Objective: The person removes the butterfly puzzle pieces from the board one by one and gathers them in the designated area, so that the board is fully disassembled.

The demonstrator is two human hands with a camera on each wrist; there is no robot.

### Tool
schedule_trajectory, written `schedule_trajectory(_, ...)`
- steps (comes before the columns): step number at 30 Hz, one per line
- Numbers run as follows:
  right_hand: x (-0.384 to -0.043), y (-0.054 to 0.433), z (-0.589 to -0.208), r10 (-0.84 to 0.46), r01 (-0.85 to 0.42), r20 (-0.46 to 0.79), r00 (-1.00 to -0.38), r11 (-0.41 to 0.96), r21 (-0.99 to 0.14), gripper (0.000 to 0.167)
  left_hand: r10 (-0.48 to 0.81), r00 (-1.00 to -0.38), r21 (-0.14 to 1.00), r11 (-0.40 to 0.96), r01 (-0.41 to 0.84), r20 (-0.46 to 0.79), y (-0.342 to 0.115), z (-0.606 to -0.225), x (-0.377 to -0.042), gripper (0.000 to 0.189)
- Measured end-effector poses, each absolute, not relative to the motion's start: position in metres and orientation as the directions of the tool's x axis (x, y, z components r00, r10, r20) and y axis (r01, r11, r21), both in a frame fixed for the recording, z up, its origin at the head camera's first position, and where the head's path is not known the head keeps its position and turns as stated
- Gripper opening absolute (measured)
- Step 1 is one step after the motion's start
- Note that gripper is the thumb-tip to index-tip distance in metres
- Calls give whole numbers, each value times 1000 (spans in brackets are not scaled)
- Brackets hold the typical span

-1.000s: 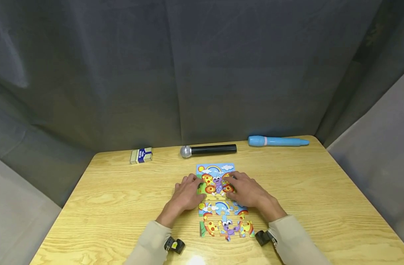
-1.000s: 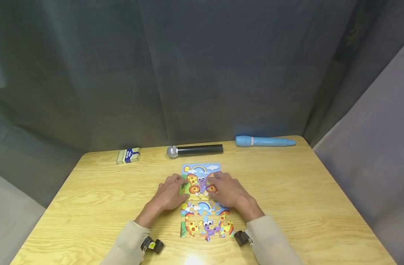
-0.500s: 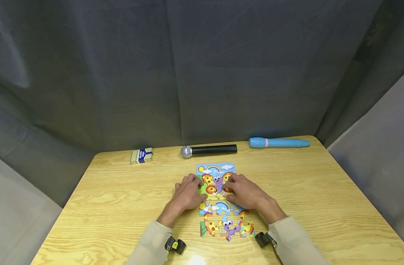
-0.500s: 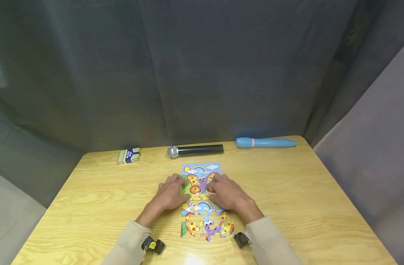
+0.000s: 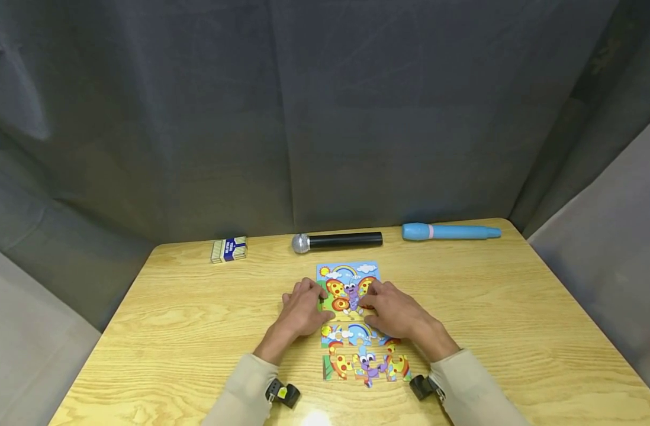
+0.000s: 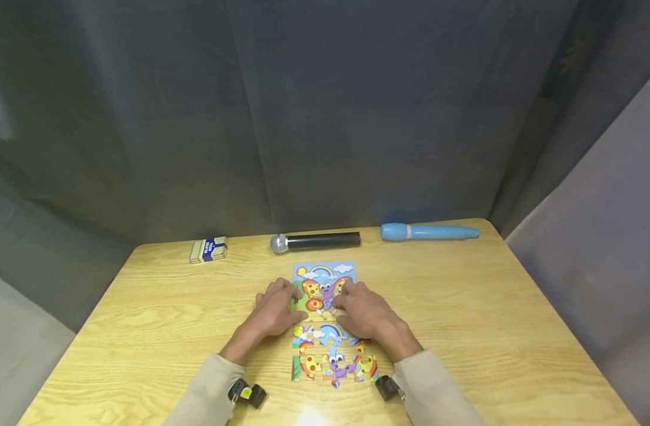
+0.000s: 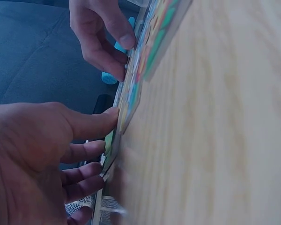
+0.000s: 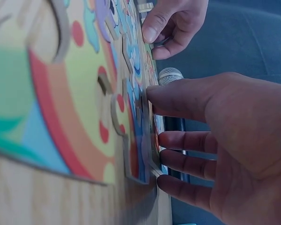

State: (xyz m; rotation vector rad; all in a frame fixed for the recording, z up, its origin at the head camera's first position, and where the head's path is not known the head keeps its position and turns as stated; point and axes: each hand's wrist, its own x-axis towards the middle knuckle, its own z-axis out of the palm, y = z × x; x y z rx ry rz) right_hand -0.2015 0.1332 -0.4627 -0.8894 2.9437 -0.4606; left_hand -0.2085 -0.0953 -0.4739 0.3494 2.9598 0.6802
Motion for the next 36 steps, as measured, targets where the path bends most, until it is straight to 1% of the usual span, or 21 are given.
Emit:
schedule_trajectory(6, -201, 131, -462, -541, -532, 50, -839, 801, -275, 25, 241, -970, 434, 877, 205, -28, -97, -472, -208, 41)
schedule_trajectory(17, -200, 131, -463, -541, -530, 50, -840, 797, -288, 27, 260, -966, 449, 863, 233, 3, -104, -472, -208, 41)
schedule_trajectory(26, -196, 138, -468, -563, -558, 78, -823, 775, -297, 30, 330, -943, 408, 866, 288, -36, -108, -469, -211, 44)
schedule_trajectory(36, -197, 138, -469, -561, -554, 76, -824, 771, -315, 31, 348, -937, 407, 858, 312, -14, -108, -467, -213, 40)
